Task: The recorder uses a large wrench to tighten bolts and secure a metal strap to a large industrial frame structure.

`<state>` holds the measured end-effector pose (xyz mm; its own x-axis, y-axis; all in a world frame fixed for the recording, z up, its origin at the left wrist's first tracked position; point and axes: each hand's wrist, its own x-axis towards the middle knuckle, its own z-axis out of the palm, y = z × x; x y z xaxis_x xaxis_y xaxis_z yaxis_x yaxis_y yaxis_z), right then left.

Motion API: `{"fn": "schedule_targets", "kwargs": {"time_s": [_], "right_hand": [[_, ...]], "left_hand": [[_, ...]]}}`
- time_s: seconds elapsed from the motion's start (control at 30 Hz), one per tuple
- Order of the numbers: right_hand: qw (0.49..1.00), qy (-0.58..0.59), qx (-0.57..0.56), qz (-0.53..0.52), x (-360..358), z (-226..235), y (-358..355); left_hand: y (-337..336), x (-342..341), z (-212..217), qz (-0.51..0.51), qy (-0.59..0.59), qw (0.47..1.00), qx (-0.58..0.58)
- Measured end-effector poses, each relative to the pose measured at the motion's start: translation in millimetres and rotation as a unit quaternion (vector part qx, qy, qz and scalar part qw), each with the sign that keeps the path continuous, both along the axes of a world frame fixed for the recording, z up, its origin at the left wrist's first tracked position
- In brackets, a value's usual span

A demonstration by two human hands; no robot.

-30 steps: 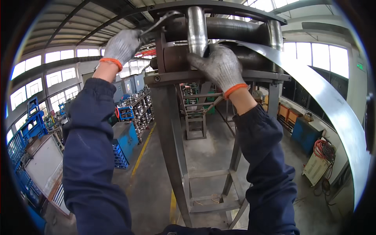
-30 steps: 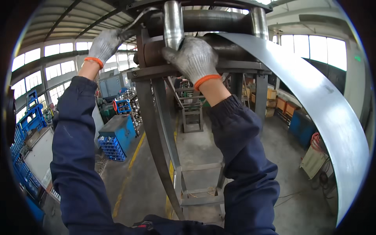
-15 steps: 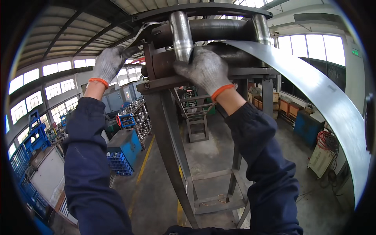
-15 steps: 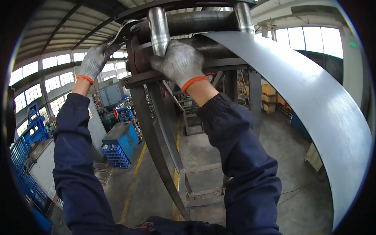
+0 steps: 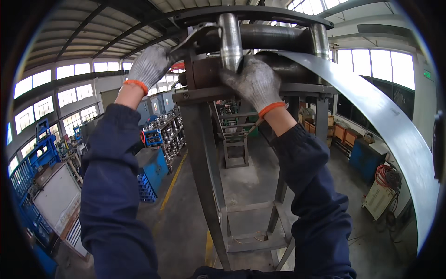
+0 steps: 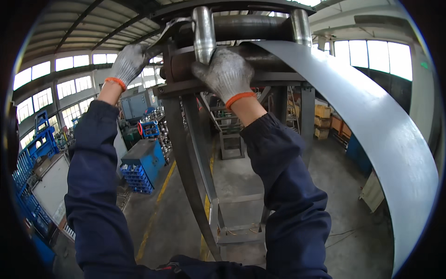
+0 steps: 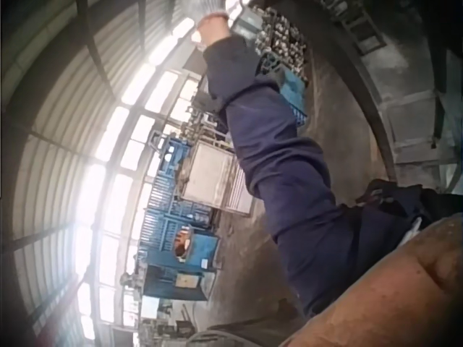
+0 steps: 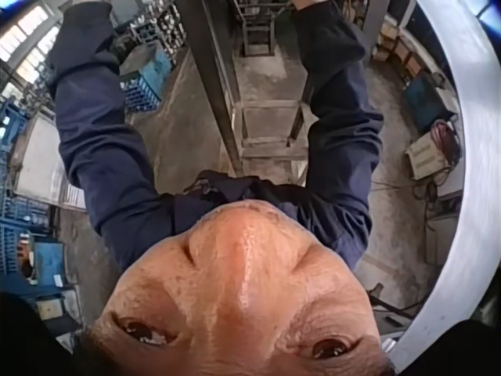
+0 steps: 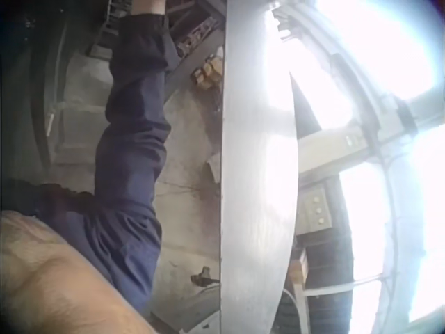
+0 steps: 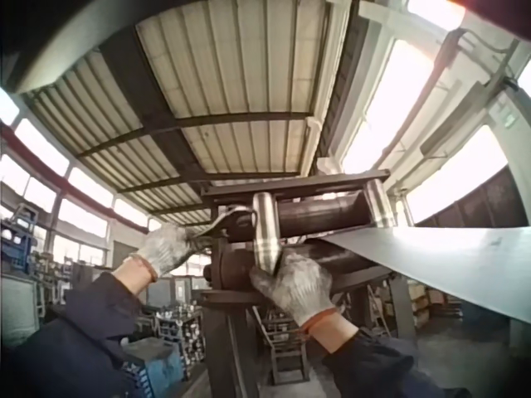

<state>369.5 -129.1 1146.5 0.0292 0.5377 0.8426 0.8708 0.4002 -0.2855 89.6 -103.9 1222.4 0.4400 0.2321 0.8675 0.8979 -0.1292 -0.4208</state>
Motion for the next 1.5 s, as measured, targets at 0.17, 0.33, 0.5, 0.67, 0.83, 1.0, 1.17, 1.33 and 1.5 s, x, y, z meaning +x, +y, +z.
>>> {"fn": "schedule_targets", "kwargs": {"time_s": [0.17, 0.33, 0.5, 0.67, 0.83, 1.0, 1.17, 1.33, 1.5], "right_hand": [[1.0, -0.015, 0.02, -0.009, 5, -7, 0], [0.998, -0.019, 0.058, -0.013, 0, -9, 0], [0.988, -0.059, 0.145, -0.013, 9, -24, 16], [0.931, -0.132, 0.341, 0.016, 39, -68, 23], [0.913, -0.056, 0.402, 0.047, 112, -112, -32], [0.949, 0.092, 0.299, -0.041, 232, -90, -17], [0.953, -0.1, 0.154, -0.242, 257, -42, -23], [0.927, -0.07, 0.308, 0.203, 232, -45, -53], [0.923, -0.073, 0.263, 0.273, 221, -34, -68]], "left_hand": [[-19, 4, -22, 0.056, -0.107, 0.981, -0.152], [-4, -37, -61, 0.009, -0.043, 0.996, -0.071], [-18, -11, -96, -0.006, -0.125, 0.988, -0.094], [-22, 2, -130, -0.177, -0.191, 0.962, -0.083], [-39, 9, -191, -0.237, -0.148, 0.956, -0.089], [-49, 34, -227, -0.188, -0.063, 0.959, -0.205], [-29, 50, -239, -0.212, -0.016, 0.955, -0.209], [-30, 44, -224, -0.331, -0.075, 0.921, -0.193], [-22, 15, -189, -0.356, -0.137, 0.922, 0.061]]}}
